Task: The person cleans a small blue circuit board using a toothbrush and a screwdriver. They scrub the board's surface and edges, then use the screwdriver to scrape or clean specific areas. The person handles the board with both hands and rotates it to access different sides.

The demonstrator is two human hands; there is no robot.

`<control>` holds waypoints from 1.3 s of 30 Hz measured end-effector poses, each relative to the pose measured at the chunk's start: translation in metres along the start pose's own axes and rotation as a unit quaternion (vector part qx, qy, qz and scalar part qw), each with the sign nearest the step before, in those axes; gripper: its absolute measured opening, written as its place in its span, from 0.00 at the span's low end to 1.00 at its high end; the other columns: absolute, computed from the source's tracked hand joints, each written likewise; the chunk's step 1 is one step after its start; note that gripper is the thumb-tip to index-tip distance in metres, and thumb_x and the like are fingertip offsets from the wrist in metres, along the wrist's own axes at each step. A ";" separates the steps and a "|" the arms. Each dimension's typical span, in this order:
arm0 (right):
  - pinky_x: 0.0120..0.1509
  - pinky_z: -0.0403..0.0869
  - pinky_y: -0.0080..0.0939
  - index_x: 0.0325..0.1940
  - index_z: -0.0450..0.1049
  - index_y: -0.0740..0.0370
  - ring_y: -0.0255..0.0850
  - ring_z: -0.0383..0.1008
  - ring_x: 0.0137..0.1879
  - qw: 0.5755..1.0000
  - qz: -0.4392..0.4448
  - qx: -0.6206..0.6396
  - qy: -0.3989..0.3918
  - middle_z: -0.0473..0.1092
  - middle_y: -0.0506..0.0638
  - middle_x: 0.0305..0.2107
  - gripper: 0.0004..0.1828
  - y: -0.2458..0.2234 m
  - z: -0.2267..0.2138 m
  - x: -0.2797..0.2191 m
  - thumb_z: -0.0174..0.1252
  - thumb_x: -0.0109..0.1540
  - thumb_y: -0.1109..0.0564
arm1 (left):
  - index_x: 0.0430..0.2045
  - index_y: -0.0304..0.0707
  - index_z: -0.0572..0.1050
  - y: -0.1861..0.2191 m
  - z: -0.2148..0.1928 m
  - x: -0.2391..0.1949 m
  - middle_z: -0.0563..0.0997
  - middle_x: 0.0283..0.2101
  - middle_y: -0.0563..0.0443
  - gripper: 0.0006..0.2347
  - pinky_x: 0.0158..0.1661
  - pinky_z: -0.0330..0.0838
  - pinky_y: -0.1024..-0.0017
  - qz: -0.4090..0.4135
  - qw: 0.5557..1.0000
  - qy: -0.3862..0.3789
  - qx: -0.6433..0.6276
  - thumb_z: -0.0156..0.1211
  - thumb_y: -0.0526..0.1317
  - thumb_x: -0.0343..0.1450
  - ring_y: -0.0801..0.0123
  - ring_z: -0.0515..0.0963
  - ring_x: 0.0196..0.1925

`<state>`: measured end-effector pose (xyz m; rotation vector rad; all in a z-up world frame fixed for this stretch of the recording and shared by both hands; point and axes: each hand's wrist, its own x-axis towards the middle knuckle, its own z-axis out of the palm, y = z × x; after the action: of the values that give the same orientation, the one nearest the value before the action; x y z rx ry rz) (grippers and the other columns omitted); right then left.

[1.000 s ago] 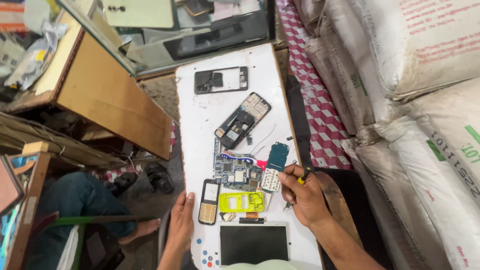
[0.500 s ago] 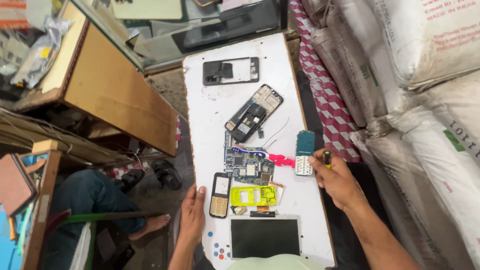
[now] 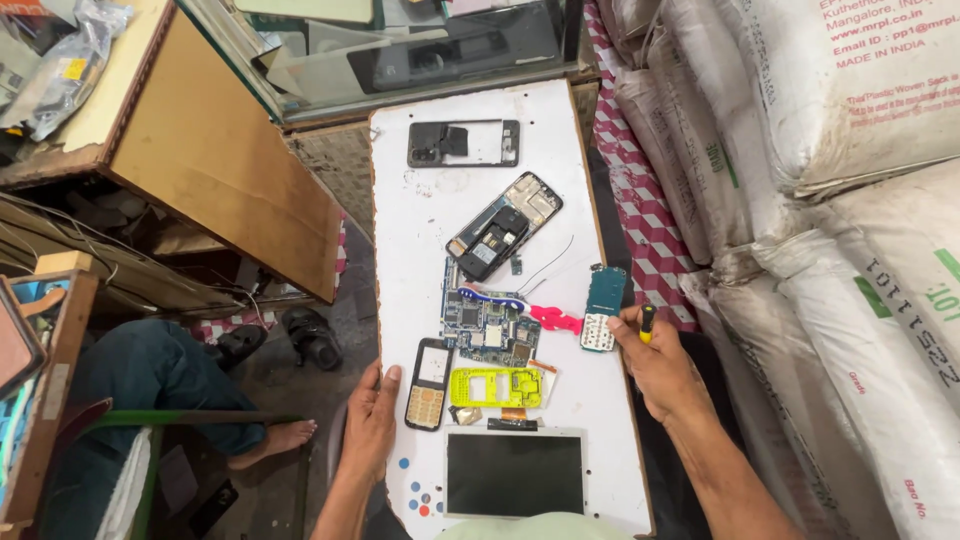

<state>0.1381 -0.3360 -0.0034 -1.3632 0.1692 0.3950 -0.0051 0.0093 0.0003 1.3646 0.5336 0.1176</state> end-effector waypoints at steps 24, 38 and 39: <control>0.24 0.57 0.30 0.39 0.73 0.68 0.27 0.58 0.21 0.976 -0.185 -0.106 -0.040 0.65 0.44 0.17 0.05 -0.025 0.028 -0.054 0.60 0.66 0.62 | 0.47 0.39 0.77 -0.022 -0.064 -0.109 0.79 0.52 0.40 0.16 0.58 0.70 0.56 0.241 0.797 0.146 0.534 0.67 0.39 0.66 0.49 0.76 0.63; 0.28 0.57 0.30 0.45 0.73 0.73 0.27 0.58 0.24 0.987 -0.096 0.053 -0.120 0.69 0.45 0.23 0.07 -0.015 0.046 -0.079 0.59 0.67 0.63 | 0.65 0.38 0.67 -0.036 -0.074 -0.086 0.69 0.67 0.35 0.23 0.65 0.60 0.45 0.215 0.735 0.139 0.627 0.57 0.39 0.73 0.46 0.69 0.66; 0.29 0.57 0.30 0.45 0.73 0.73 0.27 0.58 0.24 0.986 -0.097 0.049 -0.128 0.70 0.46 0.24 0.08 -0.015 0.047 -0.081 0.59 0.67 0.63 | 0.66 0.39 0.67 -0.037 -0.074 -0.086 0.71 0.65 0.37 0.23 0.65 0.61 0.45 0.206 0.733 0.144 0.632 0.56 0.39 0.73 0.47 0.70 0.66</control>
<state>0.0639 -0.3072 0.0473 -1.2083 -0.1551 0.3884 -0.1205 0.0342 -0.0170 2.8548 0.5622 0.3784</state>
